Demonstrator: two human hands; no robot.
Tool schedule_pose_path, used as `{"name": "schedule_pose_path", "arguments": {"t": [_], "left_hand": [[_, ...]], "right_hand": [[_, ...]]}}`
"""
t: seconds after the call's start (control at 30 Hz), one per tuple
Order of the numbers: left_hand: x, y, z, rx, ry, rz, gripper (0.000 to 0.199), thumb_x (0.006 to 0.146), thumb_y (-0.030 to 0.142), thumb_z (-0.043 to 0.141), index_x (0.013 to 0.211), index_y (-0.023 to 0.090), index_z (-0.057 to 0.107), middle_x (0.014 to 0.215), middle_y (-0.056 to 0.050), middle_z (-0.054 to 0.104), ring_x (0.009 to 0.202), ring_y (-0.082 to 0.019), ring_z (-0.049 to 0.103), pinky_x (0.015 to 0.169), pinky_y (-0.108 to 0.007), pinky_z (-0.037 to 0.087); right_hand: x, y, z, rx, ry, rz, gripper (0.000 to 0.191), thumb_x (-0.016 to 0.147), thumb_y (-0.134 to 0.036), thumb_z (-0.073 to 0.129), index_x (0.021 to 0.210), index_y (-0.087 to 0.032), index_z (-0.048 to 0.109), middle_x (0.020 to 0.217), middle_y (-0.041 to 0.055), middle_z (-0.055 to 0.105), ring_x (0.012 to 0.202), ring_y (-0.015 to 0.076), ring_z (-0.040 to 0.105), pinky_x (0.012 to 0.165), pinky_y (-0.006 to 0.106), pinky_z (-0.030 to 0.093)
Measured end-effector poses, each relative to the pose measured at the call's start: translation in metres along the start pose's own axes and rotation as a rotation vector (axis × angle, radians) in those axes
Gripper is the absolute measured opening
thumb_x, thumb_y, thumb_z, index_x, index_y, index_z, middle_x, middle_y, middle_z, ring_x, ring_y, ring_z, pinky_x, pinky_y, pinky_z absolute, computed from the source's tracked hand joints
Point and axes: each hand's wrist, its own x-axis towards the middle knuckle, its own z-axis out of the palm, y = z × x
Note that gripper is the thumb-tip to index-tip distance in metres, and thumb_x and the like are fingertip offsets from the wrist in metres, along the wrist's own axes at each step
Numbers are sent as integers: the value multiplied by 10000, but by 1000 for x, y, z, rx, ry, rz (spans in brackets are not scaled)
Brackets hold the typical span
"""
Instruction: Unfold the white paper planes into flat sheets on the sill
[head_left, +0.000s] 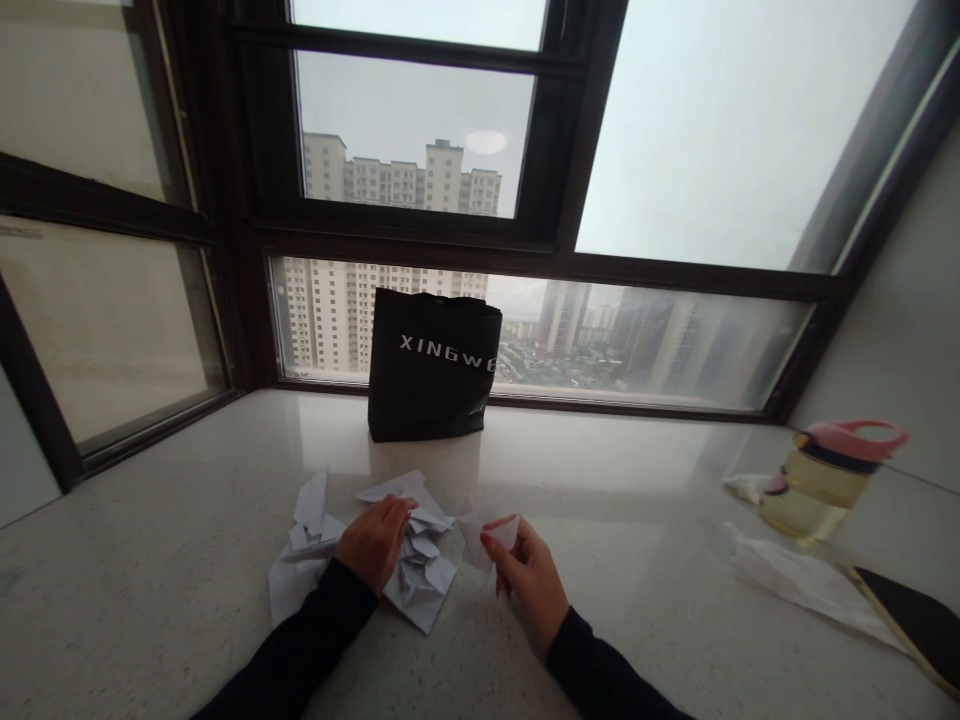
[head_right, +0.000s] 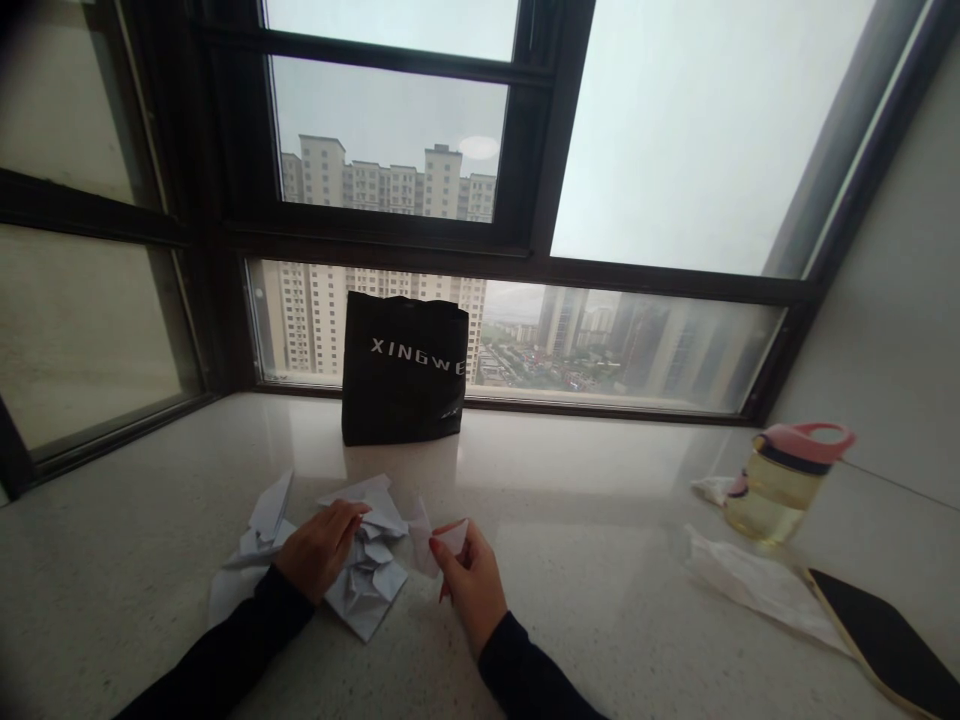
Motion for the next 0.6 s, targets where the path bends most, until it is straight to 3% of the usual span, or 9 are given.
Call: {"name": "schedule_pose_path", "arguments": {"t": [0.07,0.23,0.37,0.6], "left_hand": [[2,4,-9,-3,-9,-42,222,776,111,315,871,175,505,813,-38,557,760,-158,513,678,-281,374],[6,21,-19,50,-163,-88,191,691,129,427,820,195,551,844,-37,572,811,-216,490,700,-366,323],[6,24,-7,66,-237,-97,218,729,183,432,912,180,551,942,-69,562,864,-233,482,721,-368,326],[4,14,11,15,-277,-137,216,712,188,479,886,106,576,838,-119,608,765,-259,537,649,-373,377]], "right_hand": [[1,1,-1,-4,22,2,283,654,-426,557,690,-159,469,450,-62,456,304,58,384,289,166,301],[2,3,0,-18,34,-5,281,645,-425,563,686,-163,474,468,-58,459,317,59,378,296,172,304],[2,4,1,-25,26,-6,275,646,-420,561,700,-164,479,488,-55,469,329,61,386,308,176,314],[2,8,0,-13,-38,17,260,653,-399,562,722,-163,478,499,-62,475,344,67,414,328,178,331]]}}
